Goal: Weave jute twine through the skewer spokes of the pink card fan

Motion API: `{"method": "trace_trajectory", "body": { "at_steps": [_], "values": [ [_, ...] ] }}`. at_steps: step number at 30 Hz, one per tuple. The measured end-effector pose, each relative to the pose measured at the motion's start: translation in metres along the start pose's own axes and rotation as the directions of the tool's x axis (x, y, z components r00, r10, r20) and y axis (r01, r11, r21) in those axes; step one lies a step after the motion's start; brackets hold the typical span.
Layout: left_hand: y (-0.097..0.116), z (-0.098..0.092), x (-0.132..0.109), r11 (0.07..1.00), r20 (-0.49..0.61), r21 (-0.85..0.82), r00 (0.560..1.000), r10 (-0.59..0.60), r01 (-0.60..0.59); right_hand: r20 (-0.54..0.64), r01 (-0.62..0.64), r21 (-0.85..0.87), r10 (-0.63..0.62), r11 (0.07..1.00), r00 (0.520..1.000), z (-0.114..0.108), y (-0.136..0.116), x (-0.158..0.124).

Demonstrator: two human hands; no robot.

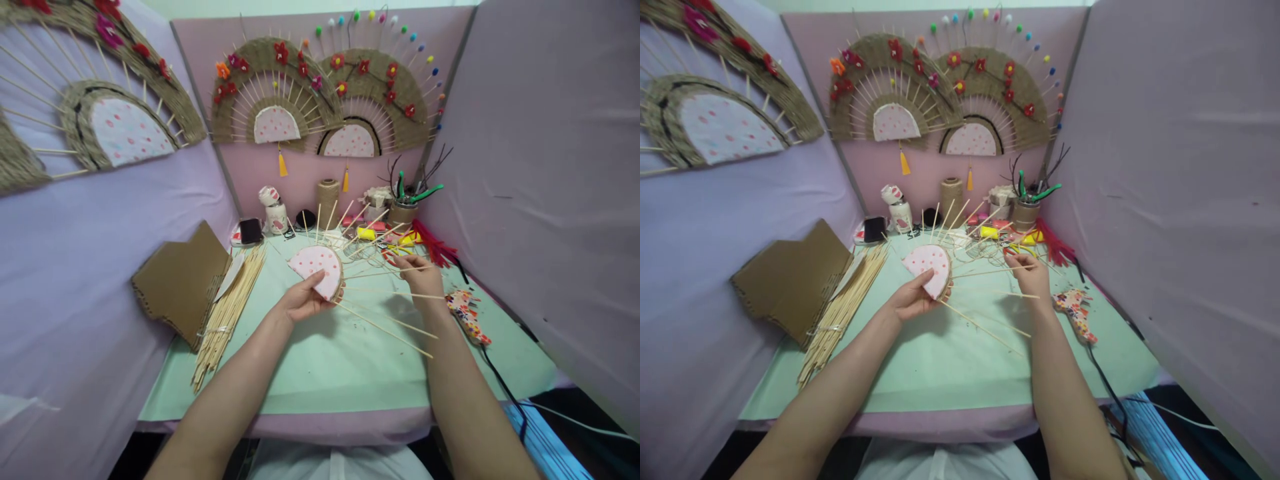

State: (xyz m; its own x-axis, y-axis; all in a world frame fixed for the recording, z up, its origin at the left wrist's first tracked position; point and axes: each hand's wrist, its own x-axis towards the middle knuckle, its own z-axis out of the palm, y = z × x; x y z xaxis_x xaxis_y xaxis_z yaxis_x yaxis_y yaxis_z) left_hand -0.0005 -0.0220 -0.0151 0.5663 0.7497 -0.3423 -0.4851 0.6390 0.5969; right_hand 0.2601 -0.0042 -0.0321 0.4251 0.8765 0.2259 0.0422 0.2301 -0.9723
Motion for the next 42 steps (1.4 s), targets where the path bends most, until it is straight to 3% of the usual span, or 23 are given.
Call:
{"method": "trace_trajectory", "body": {
  "at_steps": [7, 10, 15, 18, 20, 24, 27, 29, 33, 38, 42],
  "values": [
    [0.012, -0.006, 0.000, 0.994, -0.034, -0.017, 0.994, 0.105, -0.105, 0.271, -0.132, 0.224, 0.068, 0.966, 0.960, -0.015, -0.011, -0.004],
    [0.014, -0.007, 0.001, 0.991, -0.070, -0.032, 0.990, 0.125, -0.128, 0.320, -0.111, 0.266, 0.021, 0.958, 0.947, -0.020, -0.015, -0.006],
    [0.012, -0.009, 0.003, 0.989, -0.094, -0.015, 0.985, 0.143, -0.145, 0.167, 0.130, 0.225, -0.169, 0.966, 0.971, -0.018, -0.012, -0.006],
    [0.011, -0.009, 0.003, 0.992, -0.091, 0.016, 0.987, 0.130, -0.129, 0.083, 0.281, 0.180, -0.299, 0.943, 0.951, -0.016, -0.012, -0.004],
    [0.011, -0.009, 0.002, 0.995, -0.091, 0.032, 0.991, 0.101, -0.099, 0.074, 0.301, 0.171, -0.316, 0.938, 0.946, -0.016, -0.013, -0.005],
    [0.011, -0.008, -0.001, 0.997, -0.088, 0.071, 0.995, 0.048, -0.042, 0.243, 0.074, 0.293, -0.149, 0.953, 0.958, -0.024, -0.020, -0.008],
    [0.011, -0.008, -0.003, 0.996, -0.057, 0.093, 0.998, -0.006, 0.011, 0.405, -0.125, 0.366, -0.038, 0.922, 0.913, -0.029, -0.024, -0.010],
    [0.011, -0.010, -0.004, 0.994, -0.006, 0.096, 0.999, -0.051, 0.051, 0.446, -0.205, 0.342, 0.034, 0.917, 0.894, -0.028, -0.022, -0.009],
    [0.003, -0.010, -0.003, 0.992, 0.124, 0.083, 0.987, -0.100, 0.090, 0.313, -0.194, 0.179, 0.131, 0.965, 0.941, -0.017, -0.004, 0.000],
    [-0.021, -0.001, 0.000, 0.973, 0.214, 0.100, 0.950, -0.227, 0.210, 0.174, 0.018, -0.050, -0.009, 0.999, 0.985, 0.005, 0.010, 0.002],
    [-0.040, 0.009, 0.001, 0.951, 0.303, 0.118, 0.902, -0.308, 0.285, 0.121, 0.075, -0.085, -0.064, 0.994, 0.991, 0.015, 0.004, -0.004]
  ]
}}
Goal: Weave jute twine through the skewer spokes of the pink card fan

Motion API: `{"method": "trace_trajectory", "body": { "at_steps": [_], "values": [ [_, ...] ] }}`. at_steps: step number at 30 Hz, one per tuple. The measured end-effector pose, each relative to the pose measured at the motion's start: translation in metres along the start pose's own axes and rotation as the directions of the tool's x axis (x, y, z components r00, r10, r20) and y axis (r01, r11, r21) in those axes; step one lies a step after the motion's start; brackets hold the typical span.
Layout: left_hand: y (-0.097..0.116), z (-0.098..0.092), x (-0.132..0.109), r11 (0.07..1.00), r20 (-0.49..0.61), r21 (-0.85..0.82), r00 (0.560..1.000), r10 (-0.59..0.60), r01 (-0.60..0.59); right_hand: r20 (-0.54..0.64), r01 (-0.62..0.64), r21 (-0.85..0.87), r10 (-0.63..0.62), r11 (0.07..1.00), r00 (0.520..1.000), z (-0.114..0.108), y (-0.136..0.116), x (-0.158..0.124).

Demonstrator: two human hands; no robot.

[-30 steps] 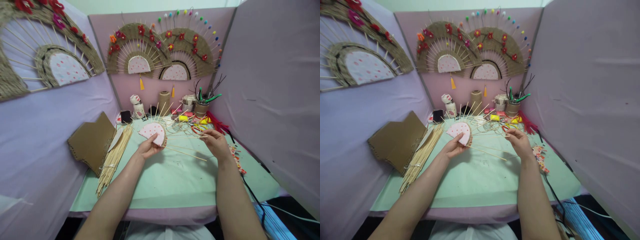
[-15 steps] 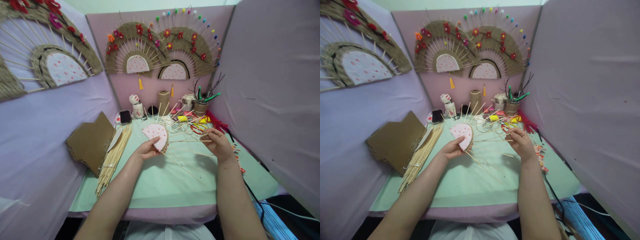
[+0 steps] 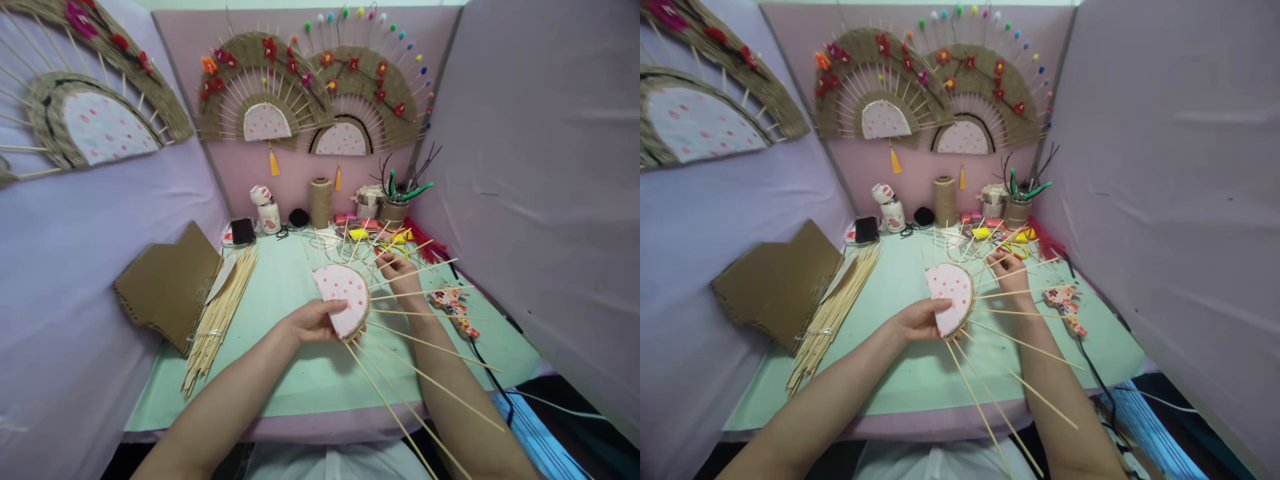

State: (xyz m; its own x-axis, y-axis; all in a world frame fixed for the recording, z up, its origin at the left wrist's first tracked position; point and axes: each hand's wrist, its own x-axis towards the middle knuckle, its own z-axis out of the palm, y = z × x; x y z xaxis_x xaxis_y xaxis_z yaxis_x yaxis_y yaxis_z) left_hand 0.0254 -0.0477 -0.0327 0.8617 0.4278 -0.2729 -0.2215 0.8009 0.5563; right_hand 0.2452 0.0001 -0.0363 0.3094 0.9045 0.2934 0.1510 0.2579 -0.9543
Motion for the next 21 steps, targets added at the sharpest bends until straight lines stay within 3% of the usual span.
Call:
{"method": "trace_trajectory", "body": {
  "at_steps": [3, 8, 16, 21],
  "values": [
    [-0.0035, 0.0036, 0.0043, 0.999, 0.035, -0.010, 0.998, 0.054, -0.054, -0.013, 0.012, 0.001, -0.012, 1.000, 1.000, 0.0010, -0.0013, -0.0009],
    [0.0002, 0.0040, 0.0040, 0.989, 0.004, 0.000, 0.989, 0.148, -0.148, -0.003, 0.010, 0.002, -0.010, 1.000, 1.000, 0.0002, 0.0016, -0.0009],
    [0.0023, 0.0040, 0.0032, 0.977, -0.057, -0.047, 0.977, 0.206, -0.209, -0.071, 0.008, 0.054, -0.004, 0.999, 0.997, -0.0033, 0.0012, 0.0019],
    [0.0050, 0.0024, 0.0016, 0.971, -0.070, -0.071, 0.972, 0.224, -0.229, -0.044, 0.046, 0.017, -0.045, 0.999, 0.998, -0.0072, 0.0003, 0.0013]
  ]
}}
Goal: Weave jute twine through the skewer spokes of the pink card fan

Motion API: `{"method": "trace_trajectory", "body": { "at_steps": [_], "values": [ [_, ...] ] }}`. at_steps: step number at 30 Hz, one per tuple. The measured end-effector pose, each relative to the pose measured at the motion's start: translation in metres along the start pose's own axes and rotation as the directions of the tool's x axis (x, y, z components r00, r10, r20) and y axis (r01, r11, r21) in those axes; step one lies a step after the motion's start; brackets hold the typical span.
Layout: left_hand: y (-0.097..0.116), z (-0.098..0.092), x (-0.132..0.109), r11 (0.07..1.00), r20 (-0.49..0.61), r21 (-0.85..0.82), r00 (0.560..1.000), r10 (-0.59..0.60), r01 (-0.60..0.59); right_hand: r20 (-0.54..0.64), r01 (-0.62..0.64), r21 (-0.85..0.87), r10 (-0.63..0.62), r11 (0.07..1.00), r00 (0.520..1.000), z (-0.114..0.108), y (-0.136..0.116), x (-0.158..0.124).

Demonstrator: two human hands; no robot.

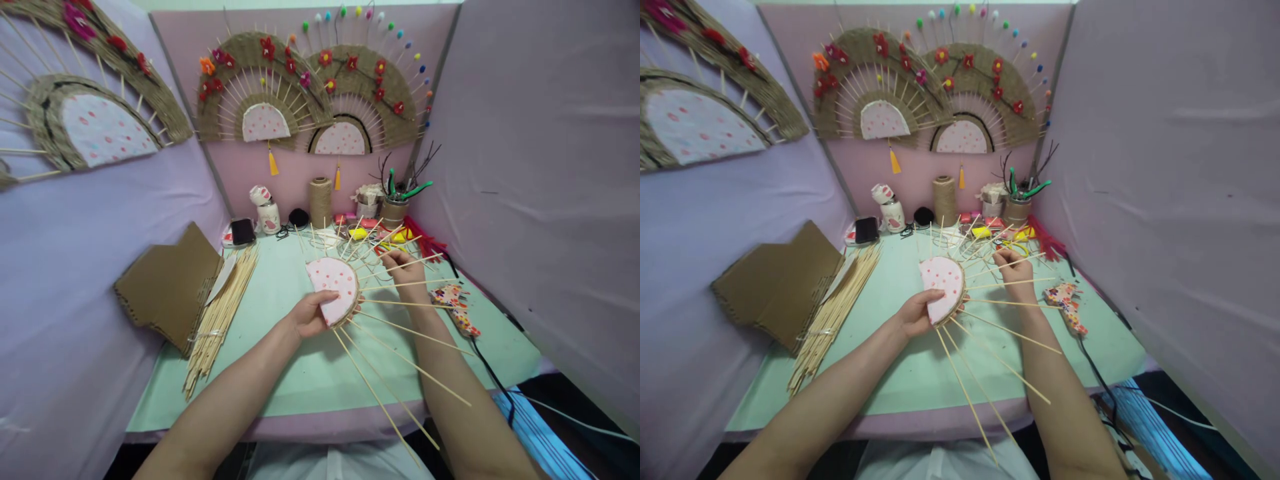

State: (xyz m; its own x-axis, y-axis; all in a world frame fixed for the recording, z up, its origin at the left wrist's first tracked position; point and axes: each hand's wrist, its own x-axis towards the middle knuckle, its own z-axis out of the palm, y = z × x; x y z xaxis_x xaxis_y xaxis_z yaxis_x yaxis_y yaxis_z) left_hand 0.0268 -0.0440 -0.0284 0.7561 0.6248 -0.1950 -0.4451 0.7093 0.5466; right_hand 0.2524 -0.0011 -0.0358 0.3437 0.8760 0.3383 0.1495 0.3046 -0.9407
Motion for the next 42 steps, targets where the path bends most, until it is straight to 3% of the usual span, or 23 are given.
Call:
{"method": "trace_trajectory", "body": {
  "at_steps": [8, 13, 21, 30, 37, 42],
  "values": [
    [0.018, -0.006, -0.003, 0.997, -0.112, -0.006, 0.991, 0.071, -0.072, -0.046, -0.067, 0.106, 0.072, 0.992, 0.996, -0.009, 0.000, 0.004],
    [0.035, -0.006, -0.009, 0.981, -0.202, -0.015, 0.961, 0.188, -0.195, -0.081, -0.093, 0.368, 0.132, 0.925, 0.988, -0.018, -0.004, 0.009],
    [0.041, -0.008, -0.009, 0.977, -0.278, 0.027, 0.937, 0.210, -0.211, 0.069, -0.034, 0.491, 0.001, 0.871, 0.998, -0.024, -0.025, -0.001],
    [0.036, -0.010, -0.011, 0.995, -0.202, 0.066, 0.976, 0.082, -0.070, -0.067, -0.029, 0.507, 0.073, 0.862, 0.995, -0.023, -0.019, 0.004],
    [0.021, -0.011, -0.010, 0.995, -0.010, 0.097, 1.000, -0.009, 0.010, -0.117, -0.087, 0.252, 0.120, 0.964, 0.986, -0.009, 0.005, 0.010],
    [0.012, -0.002, -0.013, 0.990, 0.132, 0.139, 0.990, -0.038, 0.020, -0.101, -0.025, 0.121, 0.037, 0.992, 0.994, 0.020, -0.004, 0.014]
  ]
}}
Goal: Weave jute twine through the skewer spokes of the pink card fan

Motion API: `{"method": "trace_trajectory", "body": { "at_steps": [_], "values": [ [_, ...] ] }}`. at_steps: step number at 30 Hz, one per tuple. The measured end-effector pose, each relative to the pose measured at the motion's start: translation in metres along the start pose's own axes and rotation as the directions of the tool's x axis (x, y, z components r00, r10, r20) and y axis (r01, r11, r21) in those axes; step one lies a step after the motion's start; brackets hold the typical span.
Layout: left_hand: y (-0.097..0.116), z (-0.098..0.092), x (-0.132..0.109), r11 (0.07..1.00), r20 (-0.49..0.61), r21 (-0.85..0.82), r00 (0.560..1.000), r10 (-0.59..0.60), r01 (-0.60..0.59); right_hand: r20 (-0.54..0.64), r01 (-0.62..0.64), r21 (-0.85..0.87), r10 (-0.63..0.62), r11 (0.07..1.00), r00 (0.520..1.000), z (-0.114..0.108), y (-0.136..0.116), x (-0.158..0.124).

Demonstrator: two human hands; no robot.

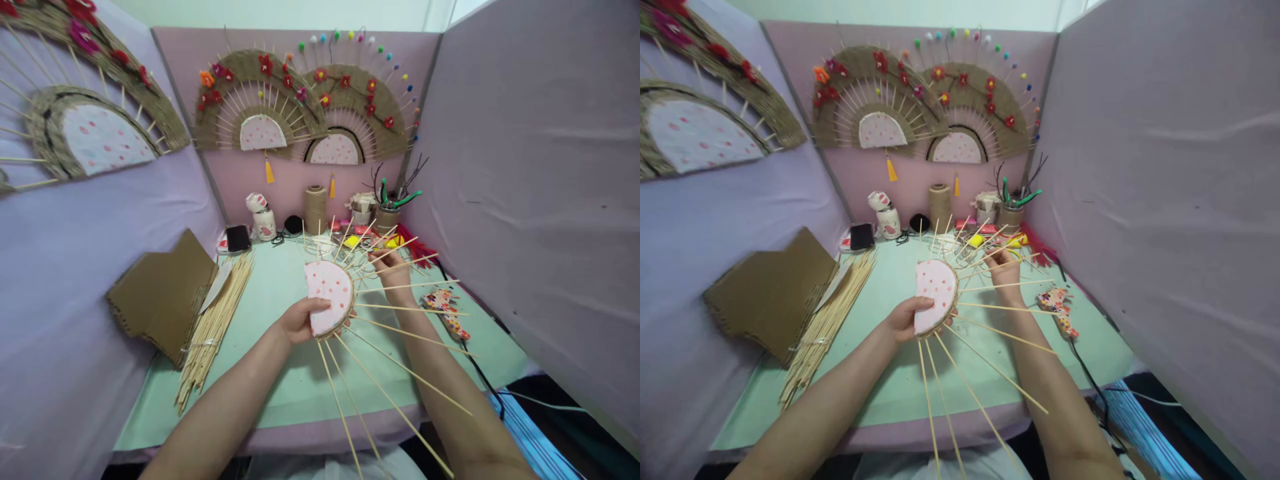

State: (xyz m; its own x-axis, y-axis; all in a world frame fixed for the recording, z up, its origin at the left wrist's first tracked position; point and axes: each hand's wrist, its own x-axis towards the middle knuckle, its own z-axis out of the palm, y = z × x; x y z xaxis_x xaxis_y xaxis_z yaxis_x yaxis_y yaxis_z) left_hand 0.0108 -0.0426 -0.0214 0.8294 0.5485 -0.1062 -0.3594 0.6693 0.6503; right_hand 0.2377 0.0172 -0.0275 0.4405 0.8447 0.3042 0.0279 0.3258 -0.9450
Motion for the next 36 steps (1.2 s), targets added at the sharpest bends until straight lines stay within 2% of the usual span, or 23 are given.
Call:
{"method": "trace_trajectory", "body": {
  "at_steps": [5, 8, 11, 14, 19, 26, 32, 36],
  "values": [
    [0.008, 0.006, -0.007, 0.999, 0.077, 0.012, 0.996, 0.049, -0.050, 0.023, 0.063, 0.037, -0.064, 0.997, 0.998, 0.045, -0.016, 0.009],
    [0.015, 0.008, -0.010, 0.985, 0.044, 0.018, 0.985, 0.169, -0.170, -0.005, 0.044, 0.092, -0.044, 0.995, 0.999, 0.066, -0.015, 0.009],
    [0.021, 0.009, -0.011, 0.960, -0.005, 0.003, 0.960, 0.281, -0.281, -0.033, 0.035, 0.134, -0.031, 0.990, 0.999, 0.076, -0.005, 0.004],
    [0.024, 0.007, -0.011, 0.954, -0.051, -0.018, 0.953, 0.299, -0.300, -0.014, 0.026, 0.152, -0.024, 0.988, 1.000, 0.076, 0.007, -0.004],
    [0.021, 0.005, -0.009, 0.969, -0.067, -0.057, 0.969, 0.237, -0.240, -0.044, 0.012, 0.197, -0.003, 0.980, 0.999, 0.066, 0.013, -0.006],
    [0.014, 0.003, -0.006, 0.982, -0.034, -0.070, 0.985, 0.172, -0.174, -0.164, 0.134, 0.232, -0.097, 0.963, 0.982, 0.053, 0.007, 0.002],
    [0.014, 0.001, -0.005, 0.979, -0.078, -0.039, 0.978, 0.195, -0.199, -0.194, 0.069, 0.276, -0.015, 0.959, 0.981, 0.051, 0.006, 0.005],
    [0.016, 0.004, -0.005, 0.980, -0.062, -0.041, 0.979, 0.194, -0.197, -0.196, 0.049, 0.287, 0.008, 0.957, 0.980, 0.050, 0.005, 0.006]
  ]
}}
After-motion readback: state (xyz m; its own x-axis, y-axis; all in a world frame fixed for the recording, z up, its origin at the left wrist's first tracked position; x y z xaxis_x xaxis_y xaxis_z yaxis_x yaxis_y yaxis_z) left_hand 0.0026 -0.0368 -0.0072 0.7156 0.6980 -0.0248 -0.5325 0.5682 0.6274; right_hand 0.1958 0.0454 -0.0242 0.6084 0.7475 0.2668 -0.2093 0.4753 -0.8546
